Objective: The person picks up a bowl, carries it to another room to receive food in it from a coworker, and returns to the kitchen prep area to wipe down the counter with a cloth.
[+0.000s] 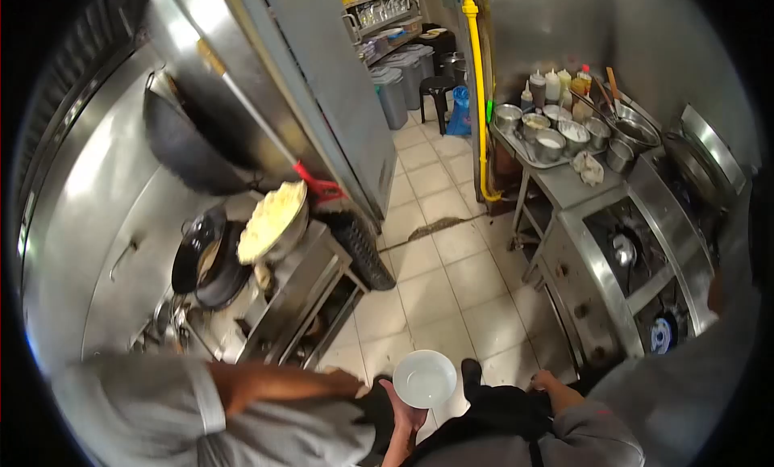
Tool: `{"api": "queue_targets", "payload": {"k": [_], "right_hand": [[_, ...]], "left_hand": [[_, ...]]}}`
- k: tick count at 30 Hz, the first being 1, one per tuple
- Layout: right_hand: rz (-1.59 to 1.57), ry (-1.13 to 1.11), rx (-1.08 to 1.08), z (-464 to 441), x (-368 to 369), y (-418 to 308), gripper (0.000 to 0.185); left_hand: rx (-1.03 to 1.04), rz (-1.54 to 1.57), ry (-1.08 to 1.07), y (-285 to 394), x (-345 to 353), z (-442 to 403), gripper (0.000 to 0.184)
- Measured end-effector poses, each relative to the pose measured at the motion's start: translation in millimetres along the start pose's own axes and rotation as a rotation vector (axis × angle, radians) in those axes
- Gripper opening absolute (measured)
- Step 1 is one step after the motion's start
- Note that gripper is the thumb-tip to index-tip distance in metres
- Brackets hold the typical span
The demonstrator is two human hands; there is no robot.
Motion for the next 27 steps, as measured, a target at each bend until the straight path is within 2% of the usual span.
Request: {"api": "queue_targets", "payload": {"k": [2,4,7,9,11,14,15,17,19,21,22,24,27], "right_hand": [[0.066,-0.059,0.036,-32.9,-25.3,3.3,0.024],[0.108,-0.063,0.054,-57.3,-89.1,-21.0,0.025],[0.090,0.038,0.038,-123.2,-188.3,-67.4,0.028],[-0.058,0.128,0.032,-194.8,-234.1,-91.0,0.029],[-0.054,0.306,-0.060,-223.3,-313.4,-141.5,0.032],[-0.094,0.238,-0.169,-286.5,-387.3,-197.0,0.032],[-0.166,0.220,-0.336,-306.7,-405.6,-192.6,0.031],[-0.368,0.060,-0.275,-348.5,-425.1,-155.1,0.026],[-0.594,-0.207,0.216,-367.9,-425.5,-100.1,0.024],[-0.281,-0.220,0.255,-383.6,-436.6,-64.9,0.026],[-0.340,-0.296,0.381,-396.9,-426.3,-40.9,0.028],[-0.550,-0.520,0.478,-423.5,-388.9,2.7,0.028],[-0.640,-0.570,0.594,-424.9,-380.7,-33.8,0.027]], "left_hand": [[0.010,0.003,0.001,17.6,17.0,-51.0,0.081],[0.018,0.049,0.002,38.9,37.6,-92.4,0.077],[0.107,0.121,-0.083,78.8,79.8,-153.6,0.076],[0.068,0.165,-0.034,93.9,93.7,-199.8,0.077],[0.083,0.166,-0.069,107.9,103.5,-250.4,0.079],[0.133,0.104,0.064,150.1,139.0,-318.4,0.082],[0.177,0.110,0.060,159.2,142.1,-353.9,0.080],[0.255,0.137,0.048,169.9,147.7,-432.9,0.076],[0.263,0.163,0.015,220.1,194.1,-483.0,0.076],[0.240,0.114,-0.058,270.7,255.9,-517.2,0.077],[0.267,0.092,-0.042,288.4,275.0,-542.7,0.075],[0.259,0.078,-0.030,312.5,302.6,-602.6,0.075],[0.222,0.040,-0.013,330.0,352.7,-682.5,0.074]]}}
Point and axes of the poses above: each hand's wrist, its own z-axis away from the middle knuckle, its own x-axis out of the palm, y = z × x, the point moved 5 cm from there along -z, towards the middle knuckle, and after that the axes turned 6 degrees about y, right-handed, at the moved point
